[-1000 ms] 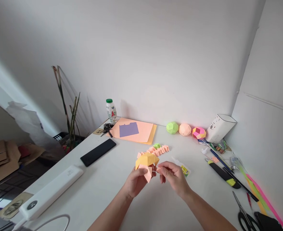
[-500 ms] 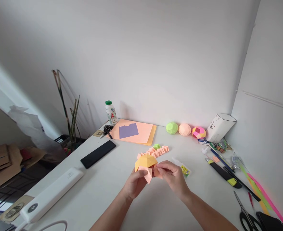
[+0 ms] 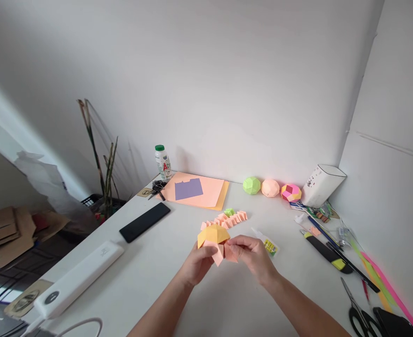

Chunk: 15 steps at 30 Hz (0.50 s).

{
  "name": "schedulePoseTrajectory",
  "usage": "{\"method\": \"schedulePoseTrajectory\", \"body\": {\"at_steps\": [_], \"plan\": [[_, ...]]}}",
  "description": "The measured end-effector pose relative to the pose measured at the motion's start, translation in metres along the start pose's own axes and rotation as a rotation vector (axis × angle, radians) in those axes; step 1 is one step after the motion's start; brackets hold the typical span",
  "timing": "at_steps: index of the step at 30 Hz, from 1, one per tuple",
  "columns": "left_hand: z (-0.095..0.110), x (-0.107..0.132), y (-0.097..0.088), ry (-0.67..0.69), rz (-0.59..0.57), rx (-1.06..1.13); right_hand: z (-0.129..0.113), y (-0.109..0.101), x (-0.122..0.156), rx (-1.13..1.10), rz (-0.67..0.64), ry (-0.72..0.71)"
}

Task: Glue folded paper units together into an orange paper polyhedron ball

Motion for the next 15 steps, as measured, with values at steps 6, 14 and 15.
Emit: {"method": "schedulePoseTrajectory", "body": {"at_steps": [6,14,15], "plan": [[0.0018,0.001,0.0041,-0.012,0.009,-0.016,-0.0001,0.0007,0.0022,0.01,0.022,0.024],[-0.001,0.0001,-0.0016,-0.018,-0.001,0.013,-0.0022,-0.0016,0.0018,0.021,-0.016,0.073],[-0.001,0.0,-0.0022,-0.018,-0.004,0.016,-0.002,-0.002,0.0017,0.028,-0.021,0.072]]}}
Point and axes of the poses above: each hand's wrist, its own x-axis away from the middle knuckle, its own y-axis out of the palm, z = x × y, the point moved 1 cm from there along -x, towards the middle knuckle, and after that the axes turned 6 degrees about -x, right-handed, at the moved point
